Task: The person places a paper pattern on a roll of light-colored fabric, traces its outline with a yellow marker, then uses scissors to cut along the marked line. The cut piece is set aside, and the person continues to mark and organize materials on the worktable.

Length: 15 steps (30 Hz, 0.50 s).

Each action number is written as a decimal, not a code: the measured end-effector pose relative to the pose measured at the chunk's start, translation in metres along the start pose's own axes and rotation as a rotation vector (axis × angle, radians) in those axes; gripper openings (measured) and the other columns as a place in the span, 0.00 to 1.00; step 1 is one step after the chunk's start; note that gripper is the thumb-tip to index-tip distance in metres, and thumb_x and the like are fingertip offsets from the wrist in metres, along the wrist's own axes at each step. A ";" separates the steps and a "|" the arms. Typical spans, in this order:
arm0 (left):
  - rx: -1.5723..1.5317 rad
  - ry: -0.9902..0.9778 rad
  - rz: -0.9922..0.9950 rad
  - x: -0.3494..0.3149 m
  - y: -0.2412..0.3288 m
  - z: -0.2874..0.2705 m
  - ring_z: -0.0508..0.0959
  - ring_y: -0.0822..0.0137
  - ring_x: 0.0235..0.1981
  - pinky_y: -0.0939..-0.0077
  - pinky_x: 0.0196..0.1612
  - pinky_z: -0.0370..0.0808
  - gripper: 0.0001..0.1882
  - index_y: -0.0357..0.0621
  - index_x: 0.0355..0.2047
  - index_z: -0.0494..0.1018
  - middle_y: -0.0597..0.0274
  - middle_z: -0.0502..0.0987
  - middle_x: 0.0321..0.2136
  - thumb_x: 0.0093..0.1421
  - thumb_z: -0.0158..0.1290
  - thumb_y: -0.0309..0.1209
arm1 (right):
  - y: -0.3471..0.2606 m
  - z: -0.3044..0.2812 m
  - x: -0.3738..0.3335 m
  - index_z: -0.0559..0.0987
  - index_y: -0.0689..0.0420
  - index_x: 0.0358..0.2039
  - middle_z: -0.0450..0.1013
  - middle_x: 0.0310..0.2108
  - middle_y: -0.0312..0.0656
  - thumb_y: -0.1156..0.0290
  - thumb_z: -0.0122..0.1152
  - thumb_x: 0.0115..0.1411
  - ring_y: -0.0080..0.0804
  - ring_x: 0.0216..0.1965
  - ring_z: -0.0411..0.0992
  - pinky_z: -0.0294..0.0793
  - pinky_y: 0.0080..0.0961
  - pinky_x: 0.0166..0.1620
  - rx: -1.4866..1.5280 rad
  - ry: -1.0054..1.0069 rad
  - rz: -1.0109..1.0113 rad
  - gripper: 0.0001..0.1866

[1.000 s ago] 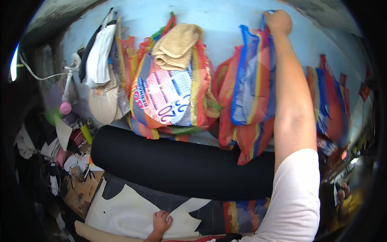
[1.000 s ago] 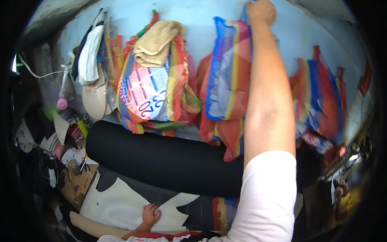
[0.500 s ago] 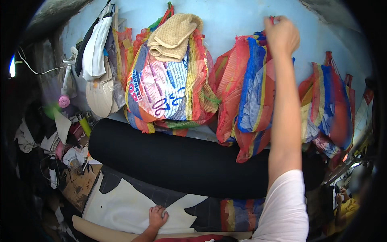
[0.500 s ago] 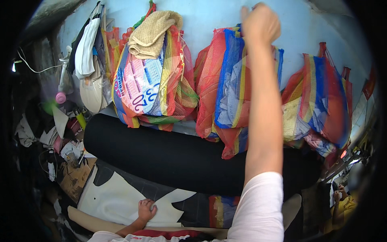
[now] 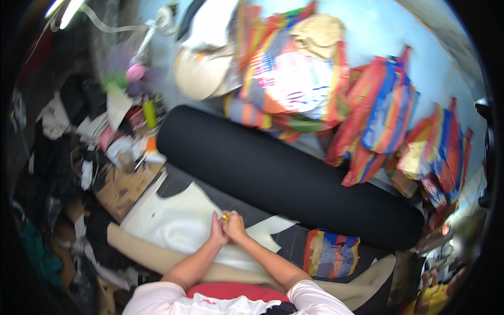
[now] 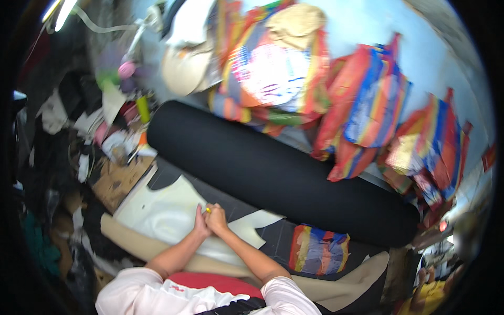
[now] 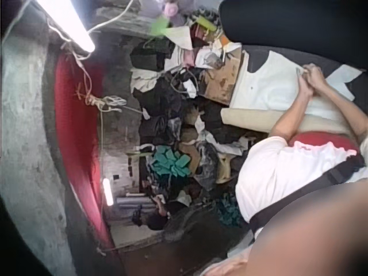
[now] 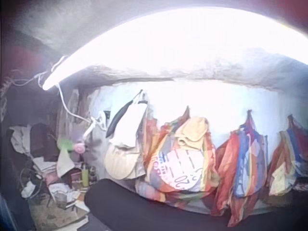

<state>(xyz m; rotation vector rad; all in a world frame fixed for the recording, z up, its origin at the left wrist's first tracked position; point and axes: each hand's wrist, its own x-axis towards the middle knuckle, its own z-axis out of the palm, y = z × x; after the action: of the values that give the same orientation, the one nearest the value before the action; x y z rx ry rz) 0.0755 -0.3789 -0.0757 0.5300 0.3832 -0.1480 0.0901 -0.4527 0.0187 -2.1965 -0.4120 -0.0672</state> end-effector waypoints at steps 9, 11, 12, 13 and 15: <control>-0.175 0.457 -0.227 -0.033 0.135 -0.043 0.66 0.71 0.14 0.74 0.19 0.69 0.21 0.45 0.34 0.67 0.65 0.68 0.19 0.63 0.40 0.51 | -0.022 0.087 -0.014 0.53 0.60 0.62 0.51 0.62 0.55 0.54 0.59 0.54 0.52 0.64 0.48 0.44 0.59 0.60 -0.304 -0.024 -0.224 0.42; -0.161 0.495 -0.115 -0.031 0.200 -0.057 0.60 0.75 0.11 0.78 0.12 0.61 0.21 0.48 0.29 0.65 0.71 0.61 0.14 0.62 0.42 0.54 | -0.020 0.098 -0.020 0.54 0.58 0.62 0.49 0.63 0.55 0.48 0.58 0.52 0.51 0.65 0.44 0.41 0.61 0.60 -0.345 -0.131 -0.090 0.44; -0.081 0.465 0.033 -0.029 0.236 -0.063 0.58 0.76 0.10 0.79 0.13 0.59 0.22 0.51 0.24 0.64 0.74 0.59 0.12 0.61 0.43 0.56 | -0.017 0.104 -0.024 0.55 0.57 0.62 0.49 0.63 0.55 0.47 0.58 0.52 0.51 0.65 0.43 0.41 0.62 0.60 -0.450 -0.209 -0.056 0.43; -0.048 0.483 0.107 -0.025 0.275 -0.068 0.57 0.76 0.10 0.80 0.12 0.56 0.24 0.53 0.20 0.63 0.74 0.57 0.11 0.61 0.41 0.58 | -0.013 0.109 -0.028 0.56 0.57 0.61 0.49 0.63 0.55 0.45 0.57 0.52 0.52 0.65 0.43 0.40 0.63 0.59 -0.553 -0.269 -0.036 0.43; 0.263 0.516 0.407 -0.018 0.353 -0.075 0.55 0.75 0.09 0.78 0.12 0.53 0.28 0.50 0.22 0.65 0.74 0.58 0.11 0.60 0.36 0.61 | -0.004 0.118 -0.036 0.60 0.56 0.59 0.49 0.63 0.55 0.44 0.57 0.51 0.53 0.65 0.43 0.41 0.66 0.58 -0.601 -0.282 -0.056 0.41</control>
<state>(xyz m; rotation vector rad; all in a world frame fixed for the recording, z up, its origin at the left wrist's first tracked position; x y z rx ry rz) 0.1185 -0.0380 0.0353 0.8972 0.7535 0.3445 0.0428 -0.3679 -0.0574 -2.7997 -0.6787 0.1038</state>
